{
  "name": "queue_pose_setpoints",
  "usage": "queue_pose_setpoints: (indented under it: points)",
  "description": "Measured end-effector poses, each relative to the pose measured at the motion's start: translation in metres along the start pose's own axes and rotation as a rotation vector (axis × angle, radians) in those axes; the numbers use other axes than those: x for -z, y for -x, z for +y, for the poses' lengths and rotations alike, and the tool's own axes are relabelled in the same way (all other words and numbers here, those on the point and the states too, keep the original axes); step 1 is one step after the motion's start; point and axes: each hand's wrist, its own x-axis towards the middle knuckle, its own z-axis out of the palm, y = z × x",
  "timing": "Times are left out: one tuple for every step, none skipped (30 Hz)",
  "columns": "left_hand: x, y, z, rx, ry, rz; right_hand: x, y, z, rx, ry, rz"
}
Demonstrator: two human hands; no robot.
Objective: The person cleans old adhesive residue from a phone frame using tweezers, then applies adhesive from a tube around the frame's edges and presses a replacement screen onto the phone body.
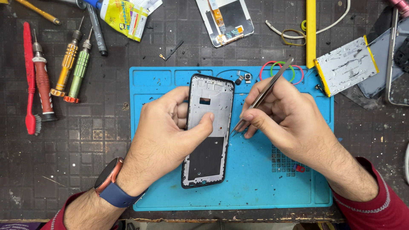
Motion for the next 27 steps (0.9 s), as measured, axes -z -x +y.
queue_pose_setpoints:
  points:
    - [0.0000, 0.0001, -0.0001, 0.003, 0.005, 0.000, -0.0004, -0.0001, 0.0002, 0.005, -0.001, 0.001]
    - [-0.0001, 0.0001, -0.0003, 0.007, 0.009, 0.000, -0.0008, 0.0000, 0.0003, 0.009, -0.005, 0.003]
    - [-0.0003, 0.0002, -0.0007, 0.011, 0.015, 0.000, -0.0013, 0.0002, 0.0006, 0.013, -0.009, 0.004]
    - [-0.0002, 0.0003, -0.0010, 0.010, 0.016, 0.001, -0.0016, 0.0002, 0.0008, 0.018, -0.013, 0.005]
    - [-0.0003, 0.0002, -0.0014, 0.009, 0.018, 0.001, -0.0018, 0.0002, 0.0012, 0.012, -0.015, 0.008]
    - [-0.0002, 0.0002, -0.0017, 0.008, 0.019, 0.002, -0.0022, 0.0002, 0.0015, 0.007, -0.018, 0.010]
    - [-0.0003, 0.0002, -0.0020, 0.005, 0.018, 0.002, -0.0024, 0.0003, 0.0020, 0.002, -0.021, 0.013]
    - [-0.0005, 0.0002, -0.0021, 0.001, 0.019, 0.002, -0.0024, 0.0003, 0.0023, 0.004, -0.019, 0.015]
    - [-0.0005, -0.0001, -0.0022, -0.002, 0.018, 0.002, -0.0024, 0.0003, 0.0027, 0.008, -0.017, 0.018]
    - [-0.0005, -0.0003, -0.0022, -0.002, 0.017, 0.002, -0.0023, 0.0005, 0.0030, 0.010, -0.015, 0.021]
    - [-0.0005, -0.0001, -0.0023, 0.000, 0.017, 0.003, -0.0022, 0.0010, 0.0034, 0.019, -0.001, 0.016]
    - [-0.0003, 0.0001, -0.0022, 0.002, 0.017, 0.004, -0.0020, 0.0014, 0.0035, 0.029, 0.014, 0.011]
    - [0.0000, 0.0001, -0.0021, -0.004, 0.010, 0.005, -0.0020, 0.0016, 0.0038, 0.039, 0.029, 0.007]
    - [0.0002, 0.0002, -0.0021, -0.010, 0.003, 0.005, -0.0020, 0.0019, 0.0039, 0.045, 0.050, 0.000]
    - [0.0004, 0.0004, -0.0021, -0.015, -0.004, 0.006, -0.0021, 0.0023, 0.0039, 0.051, 0.072, -0.007]
    - [0.0005, 0.0005, -0.0019, -0.012, 0.001, 0.006, -0.0023, 0.0023, 0.0038, 0.057, 0.093, -0.014]
    - [0.0004, 0.0005, -0.0019, -0.009, 0.006, 0.006, -0.0028, 0.0022, 0.0037, 0.044, 0.098, -0.023]
    - [0.0002, 0.0004, -0.0018, -0.006, 0.011, 0.007, -0.0037, 0.0020, 0.0035, 0.030, 0.103, -0.032]
    - [-0.0001, 0.0003, -0.0017, -0.005, 0.015, 0.010, -0.0043, 0.0016, 0.0034, 0.017, 0.107, -0.043]
    - [0.0000, 0.0003, -0.0014, -0.003, 0.019, 0.015, -0.0046, 0.0007, 0.0031, 0.018, 0.111, -0.059]
    - [-0.0001, 0.0003, -0.0014, -0.001, 0.025, 0.018, -0.0045, 0.0002, 0.0028, 0.017, 0.116, -0.074]
    - [0.0000, 0.0001, -0.0013, -0.006, 0.013, 0.021, -0.0046, -0.0006, 0.0027, 0.018, 0.120, -0.088]
    - [0.0001, -0.0003, -0.0013, -0.011, 0.001, 0.024, -0.0048, -0.0013, 0.0027, 0.015, 0.106, -0.093]
    - [0.0002, -0.0005, -0.0015, -0.017, -0.009, 0.027, -0.0050, -0.0017, 0.0028, 0.011, 0.092, -0.098]
    - [0.0006, -0.0006, -0.0017, -0.016, -0.002, 0.026, -0.0053, -0.0020, 0.0031, 0.007, 0.078, -0.104]
    - [0.0012, -0.0004, -0.0020, -0.015, 0.005, 0.025, -0.0063, -0.0022, 0.0036, -0.002, 0.054, -0.082]
    - [0.0014, -0.0002, -0.0025, -0.013, 0.012, 0.021, -0.0079, -0.0018, 0.0043, -0.012, 0.029, -0.059]
